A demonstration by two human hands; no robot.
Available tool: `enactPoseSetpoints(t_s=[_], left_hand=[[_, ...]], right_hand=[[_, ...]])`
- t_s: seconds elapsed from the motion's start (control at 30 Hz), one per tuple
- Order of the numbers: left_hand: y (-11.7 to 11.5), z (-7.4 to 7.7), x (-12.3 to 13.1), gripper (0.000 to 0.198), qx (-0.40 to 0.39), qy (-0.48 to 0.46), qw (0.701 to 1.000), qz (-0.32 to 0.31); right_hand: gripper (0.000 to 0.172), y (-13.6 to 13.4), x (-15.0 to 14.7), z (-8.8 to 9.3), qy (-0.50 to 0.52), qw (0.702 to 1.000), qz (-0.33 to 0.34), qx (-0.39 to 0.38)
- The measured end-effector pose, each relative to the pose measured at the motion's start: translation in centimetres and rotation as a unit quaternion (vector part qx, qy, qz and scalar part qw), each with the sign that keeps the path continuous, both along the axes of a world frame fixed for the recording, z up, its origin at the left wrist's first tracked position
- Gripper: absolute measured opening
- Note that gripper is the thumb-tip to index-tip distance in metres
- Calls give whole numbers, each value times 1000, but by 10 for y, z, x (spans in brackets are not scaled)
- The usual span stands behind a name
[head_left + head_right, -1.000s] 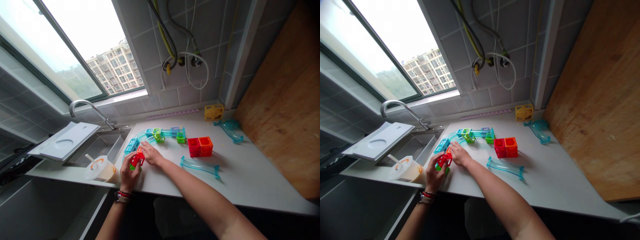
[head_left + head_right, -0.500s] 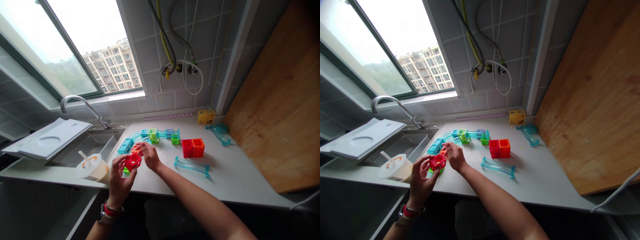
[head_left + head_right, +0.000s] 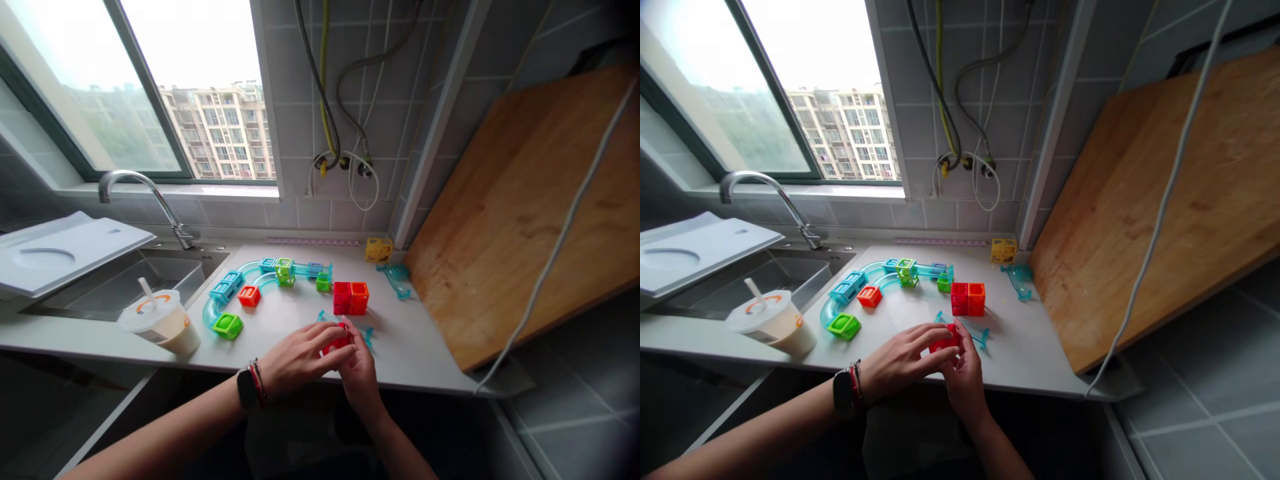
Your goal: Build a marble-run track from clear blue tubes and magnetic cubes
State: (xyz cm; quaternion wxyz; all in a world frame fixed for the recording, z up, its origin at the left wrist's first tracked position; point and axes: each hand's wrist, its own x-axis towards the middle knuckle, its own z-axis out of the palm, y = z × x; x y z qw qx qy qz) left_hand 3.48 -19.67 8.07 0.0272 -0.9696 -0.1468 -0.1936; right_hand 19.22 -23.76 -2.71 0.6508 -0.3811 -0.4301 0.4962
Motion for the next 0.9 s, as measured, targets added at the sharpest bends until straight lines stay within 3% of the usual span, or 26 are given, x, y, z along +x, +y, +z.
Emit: enactPoseSetpoints(t_s=[0.17,0.3,0.4,0.47,0.53,0.63,0.77,0.9], left_hand=[[0,17,22,28,109,43,990,-77],[-1,13,18,24,151,26,985,-80],[9,-4,8,24,129,31,990,-40],[20,-21,0,21,74,16,997,5],[34,-41,-6,17,-5,-43,996,81],[49,-70,-11,21,-40,-123,975,181],[58,-97,-14,30,-67,-198,941,267],[62,-109,-16,33,-97,-214,929,287]], right_hand=[[61,-4,48,6,-38,994,-100,13],[67,-8,75,8,-97,981,-169,-7],[70,-9,86,14,-124,977,-172,-6],[71,-7,90,25,-140,980,-143,8],[68,-2,92,39,-170,979,-107,23],[64,15,96,64,-248,966,-59,48],[57,56,102,96,-370,923,-11,106],[53,106,103,115,-490,861,16,134]])
